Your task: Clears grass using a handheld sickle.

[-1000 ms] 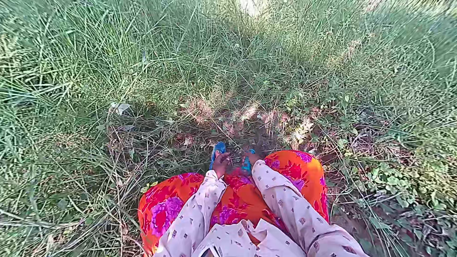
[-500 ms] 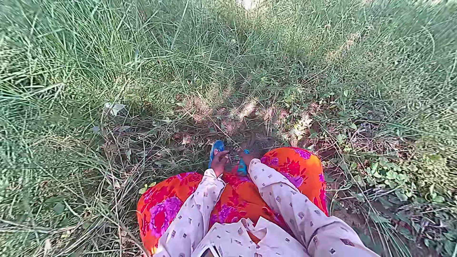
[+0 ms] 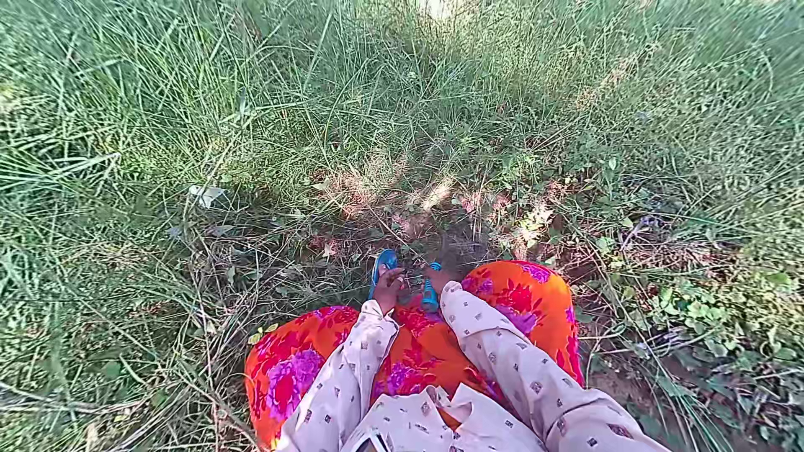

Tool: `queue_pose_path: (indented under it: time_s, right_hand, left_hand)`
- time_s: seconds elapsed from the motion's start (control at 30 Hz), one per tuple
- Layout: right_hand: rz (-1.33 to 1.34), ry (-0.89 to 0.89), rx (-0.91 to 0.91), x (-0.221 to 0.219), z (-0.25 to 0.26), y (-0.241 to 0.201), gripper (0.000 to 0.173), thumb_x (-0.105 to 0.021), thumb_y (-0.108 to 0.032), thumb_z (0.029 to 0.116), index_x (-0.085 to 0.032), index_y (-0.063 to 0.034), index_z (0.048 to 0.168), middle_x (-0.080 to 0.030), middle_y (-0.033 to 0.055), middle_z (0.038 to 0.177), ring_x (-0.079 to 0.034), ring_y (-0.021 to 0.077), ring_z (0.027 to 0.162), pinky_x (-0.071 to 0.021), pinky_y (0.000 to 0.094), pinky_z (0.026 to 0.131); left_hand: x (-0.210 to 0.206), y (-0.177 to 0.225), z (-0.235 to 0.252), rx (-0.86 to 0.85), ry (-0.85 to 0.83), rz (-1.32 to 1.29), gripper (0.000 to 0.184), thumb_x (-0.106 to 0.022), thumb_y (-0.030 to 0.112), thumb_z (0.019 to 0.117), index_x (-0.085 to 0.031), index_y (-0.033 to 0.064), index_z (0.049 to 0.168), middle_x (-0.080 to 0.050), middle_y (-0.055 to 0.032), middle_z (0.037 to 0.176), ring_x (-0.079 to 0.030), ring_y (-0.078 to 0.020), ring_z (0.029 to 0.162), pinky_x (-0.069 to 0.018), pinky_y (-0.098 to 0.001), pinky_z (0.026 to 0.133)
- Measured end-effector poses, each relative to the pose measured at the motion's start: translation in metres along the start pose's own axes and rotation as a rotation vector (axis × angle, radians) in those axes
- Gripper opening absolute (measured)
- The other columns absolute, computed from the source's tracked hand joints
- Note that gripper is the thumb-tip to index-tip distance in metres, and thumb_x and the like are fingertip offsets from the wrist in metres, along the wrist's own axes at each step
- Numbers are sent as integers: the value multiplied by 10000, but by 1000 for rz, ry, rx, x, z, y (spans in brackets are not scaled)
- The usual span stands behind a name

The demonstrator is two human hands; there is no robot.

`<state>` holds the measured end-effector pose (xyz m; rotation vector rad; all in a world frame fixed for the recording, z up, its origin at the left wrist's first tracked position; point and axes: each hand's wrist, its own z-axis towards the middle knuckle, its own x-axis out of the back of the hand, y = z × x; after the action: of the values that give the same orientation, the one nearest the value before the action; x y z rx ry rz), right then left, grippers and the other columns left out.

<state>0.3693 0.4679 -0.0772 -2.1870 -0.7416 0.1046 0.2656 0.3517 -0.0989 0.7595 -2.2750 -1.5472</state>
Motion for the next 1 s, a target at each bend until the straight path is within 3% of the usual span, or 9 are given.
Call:
queue_pose_path:
  time_s: [0.17, 0.27, 0.37, 0.5, 0.63, 0.73, 0.83, 0.93, 1.0]
  right_hand:
    - [320, 103, 206, 1, -18, -10, 225, -478, -105, 1084, -474, 45, 1253, -557, 85, 789, -570, 150, 571, -530, 294, 558]
    - [204, 249, 229, 4, -1, -4, 373, -517, -151, 1082, -439, 60, 1379, -608, 146, 914, -636, 194, 702, -562, 344, 674]
    - [-74, 169, 51, 6, 1, -5, 471, -530, -242, 1089, -460, 84, 1422, -636, 248, 1225, -661, 282, 1058, -515, 423, 959]
    - [80, -5, 13, -8, 6, 7, 377, -471, -218, 1107, -454, 55, 1366, -581, 119, 944, -596, 159, 713, -533, 309, 686]
    - [162, 154, 208, 0, -4, -6, 363, -509, -153, 1086, -449, 63, 1372, -599, 139, 914, -614, 191, 690, -547, 347, 678]
    - [-14, 264, 179, 5, 0, -5, 481, -547, -214, 1076, -429, 78, 1441, -629, 268, 1209, -651, 326, 1064, -514, 466, 950]
    - [-383, 78, 4, 9, -16, -14, 551, -474, -318, 1108, -454, 110, 1453, -508, 287, 1479, -493, 339, 1402, -359, 468, 1174]
    - [-53, 85, 34, 2, -16, -10, 373, -501, -220, 1100, -540, 77, 1322, -636, 187, 1097, -642, 211, 927, -524, 343, 860]
    - [233, 98, 105, 0, -14, -10, 267, -472, -185, 1103, -527, 51, 1216, -577, 95, 831, -587, 153, 635, -536, 299, 629]
  left_hand:
    - [2, -1, -1, 0, -10, 21, 392, -454, 35, 1073, -442, -43, 1457, -529, -235, 1393, -617, -217, 1079, -516, -340, 904]
    - [0, -1, -1, -6, 0, 22, 380, -458, 22, 1067, -453, -42, 1442, -549, -207, 1341, -612, -168, 988, -516, -294, 829]
    - [-4, 1, -2, -15, 7, 2, 375, -459, 11, 1064, -455, -49, 1434, -552, -202, 1318, -603, -152, 957, -512, -280, 807]
    - [-1, -2, -1, -22, 6, 15, 376, -469, 26, 1063, -464, -44, 1432, -556, -213, 1350, -604, -191, 1055, -514, -324, 863]
    - [0, -2, -4, -17, -14, 12, 386, -462, 32, 1067, -446, -50, 1444, -545, -215, 1357, -601, -178, 1030, -508, -309, 850]
    - [0, -1, -3, -2, -18, 32, 391, -455, 38, 1074, -439, -41, 1457, -533, -224, 1381, -602, -196, 1062, -510, -321, 870]
    - [-2, -1, -1, -10, -20, 51, 390, -458, 37, 1074, -442, -36, 1457, -542, -221, 1367, -605, -193, 1033, -513, -320, 845]
    - [0, -4, -2, -29, -24, 27, 384, -453, 30, 1072, -437, -45, 1449, -540, -216, 1351, -598, -177, 1013, -508, -301, 825]
    - [2, -5, -3, -27, -15, 10, 378, -452, 30, 1072, -441, -47, 1442, -546, -208, 1341, -601, -167, 1001, -510, -295, 824]
